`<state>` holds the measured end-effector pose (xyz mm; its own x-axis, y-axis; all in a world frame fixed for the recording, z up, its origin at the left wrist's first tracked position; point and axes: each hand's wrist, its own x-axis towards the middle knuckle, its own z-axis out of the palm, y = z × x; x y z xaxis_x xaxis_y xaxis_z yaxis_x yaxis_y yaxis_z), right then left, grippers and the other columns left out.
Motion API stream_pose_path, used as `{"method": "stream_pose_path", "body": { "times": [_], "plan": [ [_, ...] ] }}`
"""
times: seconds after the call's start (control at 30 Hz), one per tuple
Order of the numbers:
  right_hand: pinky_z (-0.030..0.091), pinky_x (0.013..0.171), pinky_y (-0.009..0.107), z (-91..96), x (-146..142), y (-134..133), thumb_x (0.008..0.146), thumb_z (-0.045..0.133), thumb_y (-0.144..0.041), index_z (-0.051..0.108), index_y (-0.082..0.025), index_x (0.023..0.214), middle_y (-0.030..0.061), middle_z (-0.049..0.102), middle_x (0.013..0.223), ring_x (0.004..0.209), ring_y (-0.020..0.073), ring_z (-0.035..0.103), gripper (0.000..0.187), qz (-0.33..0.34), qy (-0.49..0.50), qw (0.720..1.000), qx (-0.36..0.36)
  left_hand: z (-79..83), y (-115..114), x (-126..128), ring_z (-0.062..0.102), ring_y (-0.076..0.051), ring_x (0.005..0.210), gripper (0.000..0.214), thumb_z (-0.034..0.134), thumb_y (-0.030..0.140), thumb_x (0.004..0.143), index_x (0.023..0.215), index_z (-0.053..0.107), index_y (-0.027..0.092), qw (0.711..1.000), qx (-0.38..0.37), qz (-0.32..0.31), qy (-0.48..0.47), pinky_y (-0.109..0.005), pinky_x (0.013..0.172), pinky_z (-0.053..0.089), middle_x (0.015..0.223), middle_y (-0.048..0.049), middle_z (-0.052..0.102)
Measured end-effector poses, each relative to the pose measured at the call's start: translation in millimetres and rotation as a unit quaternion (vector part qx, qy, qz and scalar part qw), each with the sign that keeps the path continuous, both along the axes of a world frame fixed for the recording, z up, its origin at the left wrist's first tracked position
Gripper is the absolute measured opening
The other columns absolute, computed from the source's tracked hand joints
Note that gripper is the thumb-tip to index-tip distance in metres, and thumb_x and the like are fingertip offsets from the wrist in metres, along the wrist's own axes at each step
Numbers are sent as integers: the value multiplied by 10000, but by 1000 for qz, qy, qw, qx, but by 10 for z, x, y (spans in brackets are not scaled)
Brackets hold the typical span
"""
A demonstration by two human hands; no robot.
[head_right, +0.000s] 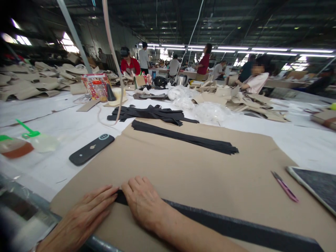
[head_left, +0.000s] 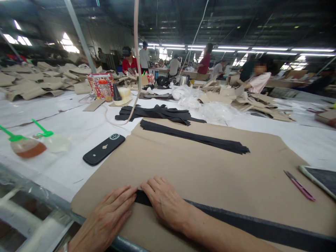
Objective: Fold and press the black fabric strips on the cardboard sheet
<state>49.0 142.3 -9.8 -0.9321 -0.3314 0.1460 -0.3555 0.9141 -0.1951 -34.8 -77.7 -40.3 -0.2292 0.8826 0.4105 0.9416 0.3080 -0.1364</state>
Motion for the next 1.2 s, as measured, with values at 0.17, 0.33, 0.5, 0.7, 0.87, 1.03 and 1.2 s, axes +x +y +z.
{"method": "stream_pose_path", "body": {
  "times": [0.17,0.33,0.5,0.7,0.87,1.03,1.2],
  "plan": [
    [396,793,265,-32,50,152,928,449,-101,534,-153,947,49,548,925,847,170,460,101,35,8,999,2,17,12,-43,493,-133,1238,403,505,254,892,1294,514,241,1000,-20,-16,-15,-242,1021,419,1320,21,572],
    [388,772,271,-72,85,243,955,448,-150,549,-151,950,43,547,903,823,166,463,101,70,34,997,21,9,50,-35,541,-142,1185,396,494,261,892,1288,513,245,999,-5,-5,-50,-253,981,449,1270,-5,610],
    [376,750,301,-41,131,290,956,448,-172,541,-152,953,38,534,900,842,180,461,95,76,57,994,56,41,118,-32,537,-135,1172,441,478,233,892,1333,472,259,998,-20,4,-51,-247,988,424,1242,8,622],
    [380,758,298,-18,187,329,951,444,-162,541,-150,960,45,529,892,828,177,453,98,72,46,995,56,60,202,-27,537,-139,1137,435,460,210,896,1329,478,252,999,-22,-7,-28,-257,970,402,1221,9,626],
    [377,783,285,-25,203,357,943,448,-138,539,-149,1009,43,537,899,844,173,462,113,64,32,997,36,80,231,-11,522,-132,1132,409,449,195,901,1306,495,231,1000,-24,-11,-17,-250,998,345,1196,15,631],
    [368,761,297,-2,221,382,960,430,-165,543,-142,967,44,529,884,830,178,446,116,81,42,994,53,113,245,-10,521,-126,1122,413,448,184,897,1305,501,224,999,-31,-19,-11,-236,983,344,1187,16,634],
    [350,730,310,37,268,406,966,414,-174,544,-132,968,51,522,878,809,184,436,136,87,50,992,73,85,214,-30,530,-146,1125,450,451,181,887,1328,489,260,998,-50,-21,9,-270,960,370,1209,3,631]
  ]
}}
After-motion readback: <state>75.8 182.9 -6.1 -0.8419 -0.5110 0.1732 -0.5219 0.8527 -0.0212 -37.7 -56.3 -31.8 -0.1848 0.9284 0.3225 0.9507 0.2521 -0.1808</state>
